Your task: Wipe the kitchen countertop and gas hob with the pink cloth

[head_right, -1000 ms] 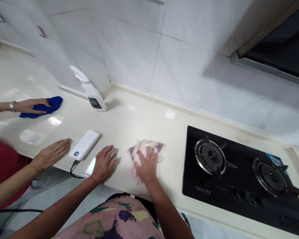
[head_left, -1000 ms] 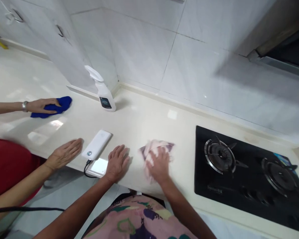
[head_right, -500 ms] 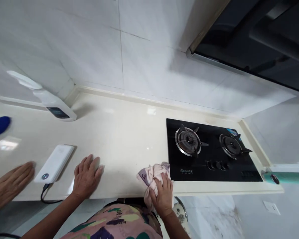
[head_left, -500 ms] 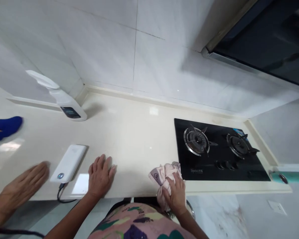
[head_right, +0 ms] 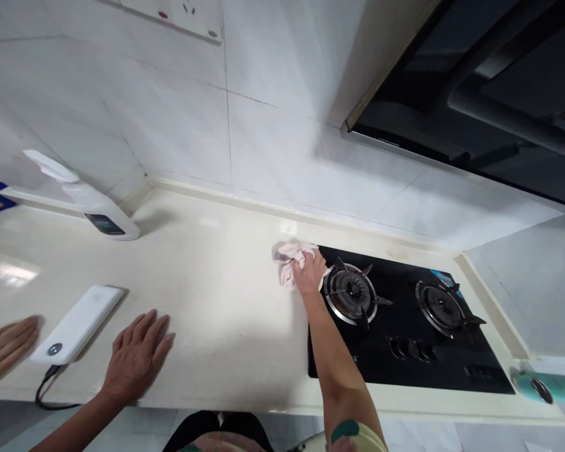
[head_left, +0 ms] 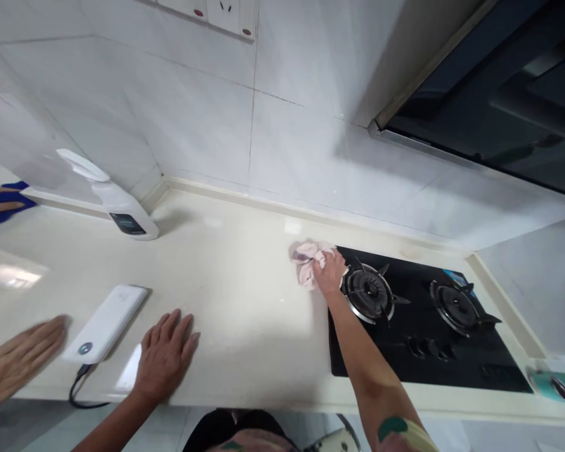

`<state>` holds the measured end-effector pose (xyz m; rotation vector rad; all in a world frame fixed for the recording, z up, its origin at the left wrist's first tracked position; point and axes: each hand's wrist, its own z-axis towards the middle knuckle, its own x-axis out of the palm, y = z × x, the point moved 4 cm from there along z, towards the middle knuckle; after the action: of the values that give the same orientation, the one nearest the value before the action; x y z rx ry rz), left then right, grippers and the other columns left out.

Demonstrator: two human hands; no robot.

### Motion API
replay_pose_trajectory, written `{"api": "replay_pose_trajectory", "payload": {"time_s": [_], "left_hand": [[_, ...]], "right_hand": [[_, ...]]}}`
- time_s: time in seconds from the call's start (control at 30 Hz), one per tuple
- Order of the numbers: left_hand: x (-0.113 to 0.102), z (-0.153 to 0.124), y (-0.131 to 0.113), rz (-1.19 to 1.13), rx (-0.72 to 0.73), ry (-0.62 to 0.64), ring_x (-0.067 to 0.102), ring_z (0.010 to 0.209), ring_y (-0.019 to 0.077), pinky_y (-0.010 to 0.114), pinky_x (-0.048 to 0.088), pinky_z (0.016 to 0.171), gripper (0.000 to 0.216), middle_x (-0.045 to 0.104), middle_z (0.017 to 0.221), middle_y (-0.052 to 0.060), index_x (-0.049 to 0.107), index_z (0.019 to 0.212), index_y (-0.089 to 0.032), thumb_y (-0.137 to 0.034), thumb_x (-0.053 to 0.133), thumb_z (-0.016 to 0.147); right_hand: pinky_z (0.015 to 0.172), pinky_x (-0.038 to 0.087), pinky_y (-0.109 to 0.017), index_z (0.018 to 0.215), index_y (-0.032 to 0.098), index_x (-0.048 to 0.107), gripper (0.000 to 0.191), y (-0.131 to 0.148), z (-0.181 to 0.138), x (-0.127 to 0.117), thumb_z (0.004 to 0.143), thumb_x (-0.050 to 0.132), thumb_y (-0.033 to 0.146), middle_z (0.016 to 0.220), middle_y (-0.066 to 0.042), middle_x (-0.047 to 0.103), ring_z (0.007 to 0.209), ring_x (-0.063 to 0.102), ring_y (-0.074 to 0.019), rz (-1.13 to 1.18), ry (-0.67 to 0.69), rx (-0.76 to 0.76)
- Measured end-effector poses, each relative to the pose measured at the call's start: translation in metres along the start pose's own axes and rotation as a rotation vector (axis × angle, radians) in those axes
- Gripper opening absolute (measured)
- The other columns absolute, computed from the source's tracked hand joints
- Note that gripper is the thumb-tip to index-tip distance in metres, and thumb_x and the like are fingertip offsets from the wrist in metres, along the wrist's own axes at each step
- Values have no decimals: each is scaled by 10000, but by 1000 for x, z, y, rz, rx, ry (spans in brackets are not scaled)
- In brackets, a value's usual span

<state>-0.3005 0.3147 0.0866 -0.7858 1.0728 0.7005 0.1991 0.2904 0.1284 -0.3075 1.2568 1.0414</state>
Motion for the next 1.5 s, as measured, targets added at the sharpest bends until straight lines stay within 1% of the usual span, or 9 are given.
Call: {"api": "replay_pose_trajectory", "payload": {"time_s": [0.13,0.27,0.57,0.73,0.87,0.97,1.1,1.37,1.5], "left_hand": [[0,1,2,17,-21,36,429,1493,377,574,350,1193,516,530,1563,204,615,1412,-184,-469,414,1031],[-6,5,-2,37,-54,93,414,1503,388,592,366,1181,525,528,1560,220,618,1413,-171,-451,399,1026],[-11,14,-7,59,-108,209,359,1537,398,600,332,1213,558,460,1617,213,590,1444,-154,-457,363,1033],[-14,16,-12,63,-104,220,354,1527,426,625,329,1207,600,444,1614,243,587,1448,-109,-483,325,1060],[-17,18,-17,66,-99,212,365,1519,428,639,346,1196,583,447,1613,248,579,1446,-113,-479,345,1056],[-17,18,-18,84,-112,227,360,1525,408,627,350,1199,563,442,1622,228,564,1448,-142,-481,342,1057],[-16,18,-17,96,-109,236,336,1536,405,619,328,1211,611,414,1634,231,549,1457,-122,-502,272,1069],[-11,18,-9,71,-122,219,344,1539,389,633,334,1189,582,430,1634,197,506,1489,-229,-508,317,1015],[-9,17,-7,67,-114,223,328,1550,392,632,334,1191,604,414,1643,190,484,1508,-246,-530,300,1007]], "right_hand": [[1116,341,-553,1250,130,654,385,-22,51,14,953,558,356,1490,-222,463,1349,436,-356,-22,17,182],[1137,272,-625,1333,39,595,494,-23,48,21,998,515,393,1563,-293,367,1431,342,-392,-33,71,227],[1222,296,-548,1190,154,670,356,-6,-155,-32,925,671,392,1593,-210,450,1503,342,-384,8,203,-193],[1155,409,-524,1171,175,652,345,-117,-222,-85,931,593,416,1553,-210,470,1434,450,-353,19,161,-124],[1075,469,-530,1098,190,647,375,-226,-210,-125,867,585,479,1441,-223,558,1333,531,-359,-76,136,140],[1058,473,-505,985,216,654,319,-259,-189,-134,834,597,491,1356,-198,612,1305,545,-349,-119,153,237],[1072,443,-506,923,222,663,294,-233,-179,-113,846,604,500,1392,-177,601,1337,522,-345,-144,131,262],[1033,442,-464,889,219,646,130,-95,-243,-85,903,604,342,1300,-135,657,1211,580,-298,-2,-15,46],[899,526,-381,851,250,597,150,-106,-252,-108,921,511,352,1069,-89,706,990,653,-242,117,-103,132]]}}
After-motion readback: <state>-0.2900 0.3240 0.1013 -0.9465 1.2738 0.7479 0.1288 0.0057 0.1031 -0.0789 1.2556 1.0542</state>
